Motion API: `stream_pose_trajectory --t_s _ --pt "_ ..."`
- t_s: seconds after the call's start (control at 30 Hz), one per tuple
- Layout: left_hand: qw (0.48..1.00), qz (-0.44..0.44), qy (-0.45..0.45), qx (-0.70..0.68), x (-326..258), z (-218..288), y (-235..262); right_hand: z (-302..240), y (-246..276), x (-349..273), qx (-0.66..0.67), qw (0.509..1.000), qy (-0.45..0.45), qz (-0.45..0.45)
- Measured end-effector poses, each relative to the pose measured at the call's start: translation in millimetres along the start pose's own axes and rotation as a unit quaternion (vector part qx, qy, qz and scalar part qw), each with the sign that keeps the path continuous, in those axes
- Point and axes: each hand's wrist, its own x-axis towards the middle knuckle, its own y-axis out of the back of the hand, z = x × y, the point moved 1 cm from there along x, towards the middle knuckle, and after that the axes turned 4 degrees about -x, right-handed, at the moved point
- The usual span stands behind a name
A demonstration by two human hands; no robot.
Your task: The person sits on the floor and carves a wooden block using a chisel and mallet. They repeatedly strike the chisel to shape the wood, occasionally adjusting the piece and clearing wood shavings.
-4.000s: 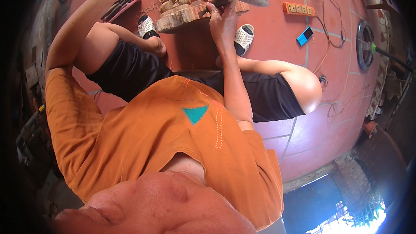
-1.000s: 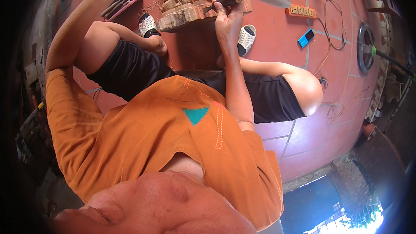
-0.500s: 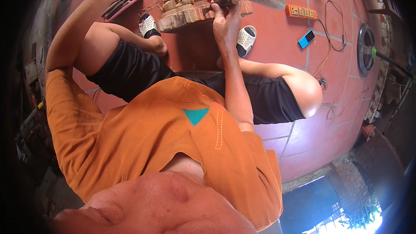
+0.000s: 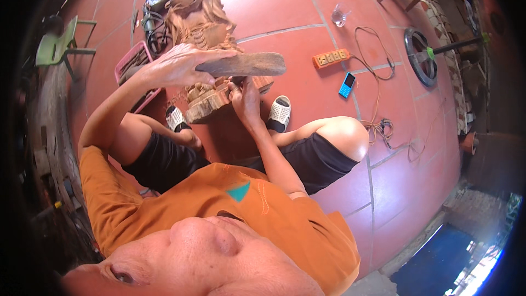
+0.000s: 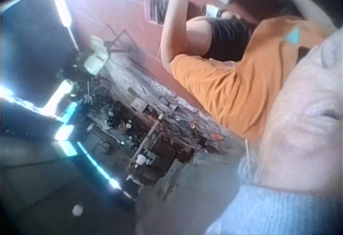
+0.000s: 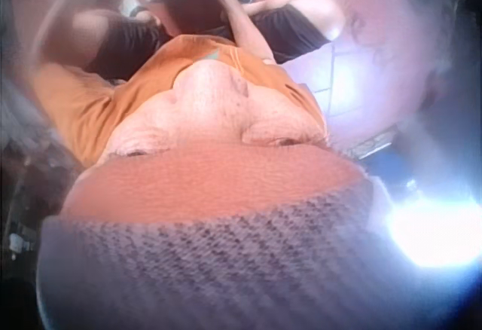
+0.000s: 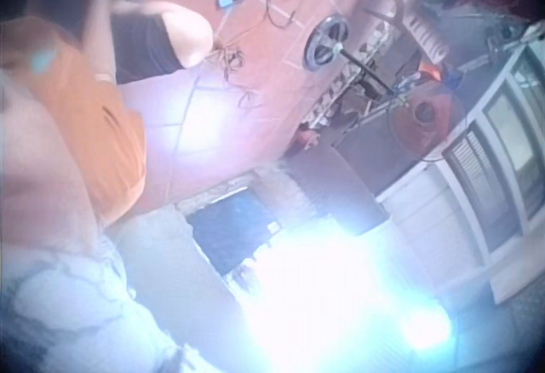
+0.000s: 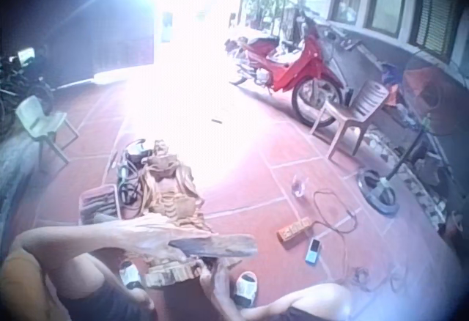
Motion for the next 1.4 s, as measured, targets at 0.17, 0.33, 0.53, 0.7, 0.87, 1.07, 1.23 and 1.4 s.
stream_pose_trajectory --t_s 0.17,0.33,0.53,0.7,0.87,1.07,1.23,1.4 --pt "0.997 0.037 -0.01 -0.066 0.7 9.5 1.2 -26.5 5.7 -1.2 -0.026 0.998 -0.048 -0.008" --pt "0.999 -0.024 0.024 -0.014 2.9 1.6 -3.1 2.4 -3.1 -0.2 -0.036 0.997 0.068 0.017" --pt "0.998 0.022 -0.01 -0.051 -1.0 7.4 2.2 1.2 0.6 0.1 -0.028 0.999 -0.032 -0.014" --pt "0.999 -0.014 0.033 -0.02 2.1 -3.8 -2.7 10.2 -2.7 0.7 -0.044 0.998 0.05 0.017" --pt "1.0 0.0 0.004 -0.018 0.0 -7.6 -1.0 5.0 -1.8 -0.8 -0.011 1.0 0.015 -0.009" --pt "0.993 0.058 -0.022 -0.098 2.3 1.6 -2.7 -0.8 0.6 1.3 -0.012 1.0 0.005 -0.015" --pt "1.0 0.005 0.007 -0.01 4.0 -18.1 -7.3 0.0 0.7 -2.0 0.014 0.998 -0.047 -0.046" --pt "0.992 0.102 -0.076 -0.016 2.7 -19.1 -5.1 -9.1 5.0 2.2 -0.066 0.998 0.002 -0.021"
